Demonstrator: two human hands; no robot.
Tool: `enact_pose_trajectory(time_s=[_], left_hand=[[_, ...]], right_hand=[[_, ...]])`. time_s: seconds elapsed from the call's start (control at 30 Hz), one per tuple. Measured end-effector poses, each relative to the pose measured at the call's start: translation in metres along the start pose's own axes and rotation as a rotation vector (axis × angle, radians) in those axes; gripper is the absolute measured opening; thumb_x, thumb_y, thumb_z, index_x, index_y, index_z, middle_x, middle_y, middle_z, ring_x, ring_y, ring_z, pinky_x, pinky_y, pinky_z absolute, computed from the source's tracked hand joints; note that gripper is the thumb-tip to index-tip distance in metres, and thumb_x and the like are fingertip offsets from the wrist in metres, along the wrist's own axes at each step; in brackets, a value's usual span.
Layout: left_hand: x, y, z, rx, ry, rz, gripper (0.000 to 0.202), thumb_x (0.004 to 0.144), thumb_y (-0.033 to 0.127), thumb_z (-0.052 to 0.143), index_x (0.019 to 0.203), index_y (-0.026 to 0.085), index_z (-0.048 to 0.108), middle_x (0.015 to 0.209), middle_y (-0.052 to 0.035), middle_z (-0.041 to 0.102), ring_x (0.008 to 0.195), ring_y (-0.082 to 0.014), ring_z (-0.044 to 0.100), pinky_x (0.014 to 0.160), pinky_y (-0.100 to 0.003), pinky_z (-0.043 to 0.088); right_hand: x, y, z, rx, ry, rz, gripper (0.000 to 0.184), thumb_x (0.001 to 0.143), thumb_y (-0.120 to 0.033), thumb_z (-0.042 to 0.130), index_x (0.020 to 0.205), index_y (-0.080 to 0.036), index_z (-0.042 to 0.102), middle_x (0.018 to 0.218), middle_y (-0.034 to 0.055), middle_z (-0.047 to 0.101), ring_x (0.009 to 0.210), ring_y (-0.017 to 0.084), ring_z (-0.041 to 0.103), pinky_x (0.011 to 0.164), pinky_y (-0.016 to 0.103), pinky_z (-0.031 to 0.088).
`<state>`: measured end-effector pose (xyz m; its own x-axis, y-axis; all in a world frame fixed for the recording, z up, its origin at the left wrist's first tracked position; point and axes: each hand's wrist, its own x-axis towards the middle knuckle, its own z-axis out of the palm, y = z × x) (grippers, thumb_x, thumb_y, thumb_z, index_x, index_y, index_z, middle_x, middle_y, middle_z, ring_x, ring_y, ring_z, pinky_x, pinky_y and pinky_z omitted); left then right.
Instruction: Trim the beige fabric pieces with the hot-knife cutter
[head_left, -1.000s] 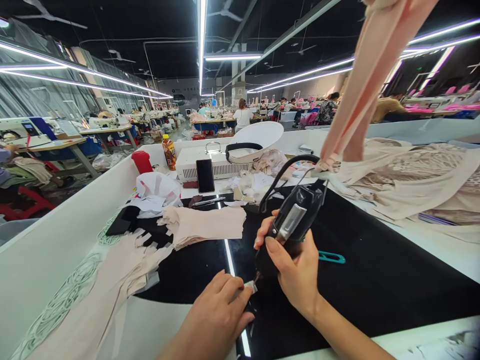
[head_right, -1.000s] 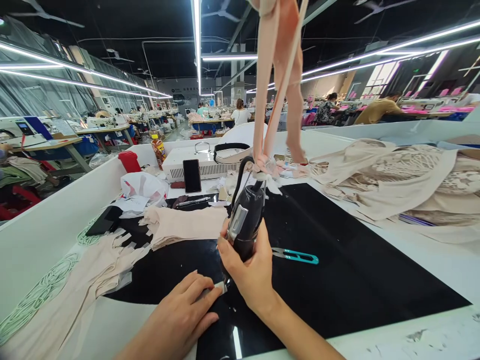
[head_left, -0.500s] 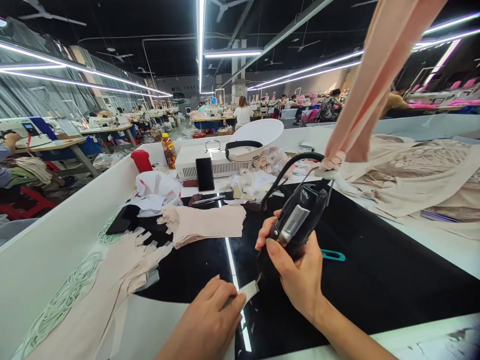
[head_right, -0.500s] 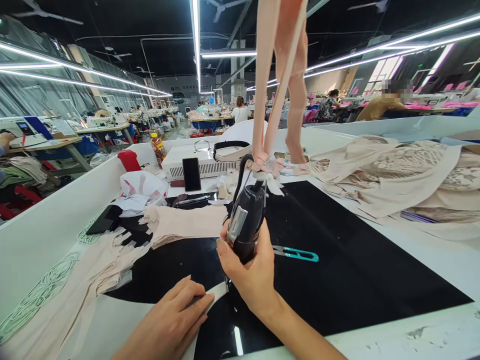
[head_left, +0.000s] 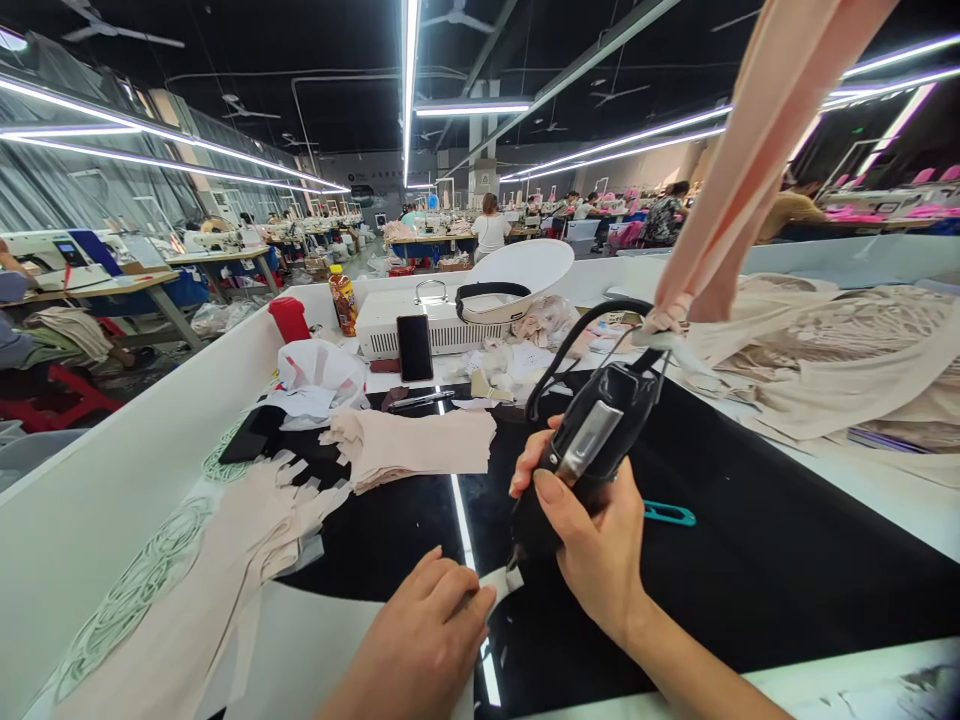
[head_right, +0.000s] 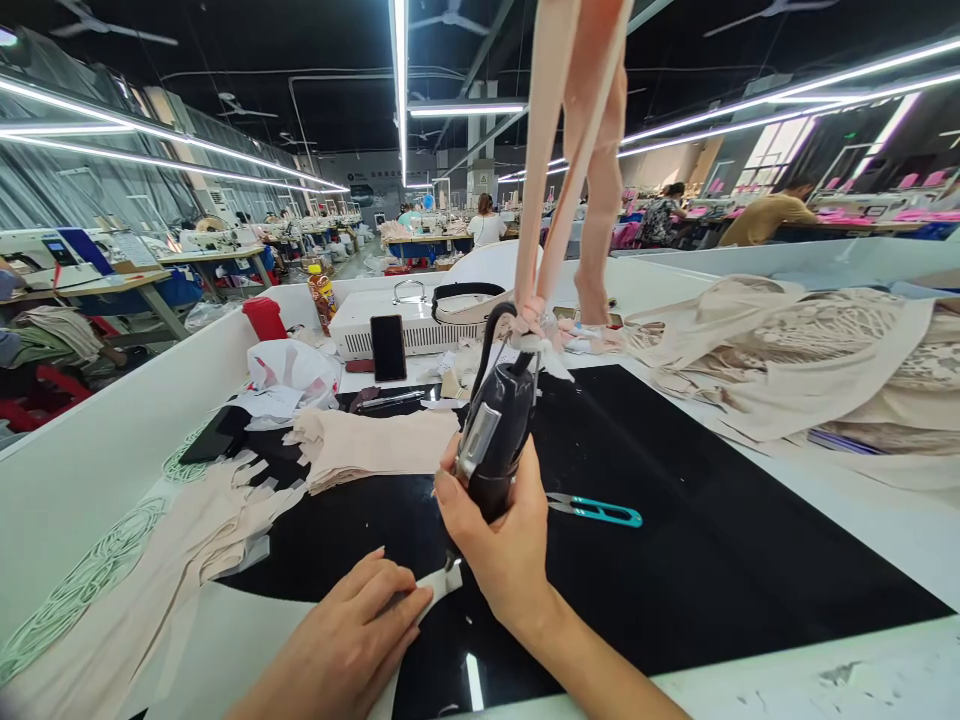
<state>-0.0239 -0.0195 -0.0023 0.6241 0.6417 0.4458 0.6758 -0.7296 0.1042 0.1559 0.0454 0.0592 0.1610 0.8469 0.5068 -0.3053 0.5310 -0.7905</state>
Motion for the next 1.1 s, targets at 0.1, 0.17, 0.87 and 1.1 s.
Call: enact_pose_trajectory(time_s=[0.1,0.17,0.87,1.1], left_hand=[[0.001,0.000,0.000,-0.005,-0.004,-0.005,0.028,0.102,0.008,0.049,0.126,0.016,0.061,0.102,-0.0050,0.068,0.094,-0.0195,0.070,0.107,-0.045,0.057],[0.001,0.001,0.000,-0.018,0.002,-0.009,0.027,0.104,0.009,0.048,0.126,0.016,0.062,0.101,-0.0051,0.068,0.093,-0.0194,0.069,0.107,-0.045,0.057],[0.003,0.002,-0.001,0.023,0.017,0.016,0.025,0.107,0.011,0.042,0.120,0.015,0.063,0.098,-0.0048,0.067,0.091,-0.0192,0.070,0.103,-0.042,0.059],[-0.001,0.000,-0.001,-0.038,0.004,-0.018,0.024,0.105,0.012,0.046,0.123,0.019,0.062,0.103,-0.0035,0.069,0.094,-0.0194,0.071,0.106,-0.045,0.057]], right_hand=[[-0.002,0.002,0.006,0.053,-0.039,0.036,0.027,0.089,-0.027,0.080,0.109,-0.029,0.061,0.086,-0.0035,0.069,0.064,0.013,0.064,0.059,0.025,0.057],[-0.004,0.003,0.009,0.068,-0.059,0.055,0.028,0.090,-0.028,0.080,0.110,-0.029,0.060,0.087,-0.0034,0.069,0.060,0.011,0.061,0.054,0.024,0.055],[-0.004,0.009,-0.002,0.031,-0.022,0.008,0.026,0.090,-0.026,0.079,0.109,-0.029,0.062,0.088,-0.0044,0.069,0.067,0.011,0.063,0.062,0.025,0.055],[-0.002,0.005,0.000,0.019,-0.012,0.039,0.028,0.091,-0.023,0.077,0.113,-0.030,0.062,0.088,-0.0047,0.068,0.068,0.012,0.065,0.065,0.026,0.057]])
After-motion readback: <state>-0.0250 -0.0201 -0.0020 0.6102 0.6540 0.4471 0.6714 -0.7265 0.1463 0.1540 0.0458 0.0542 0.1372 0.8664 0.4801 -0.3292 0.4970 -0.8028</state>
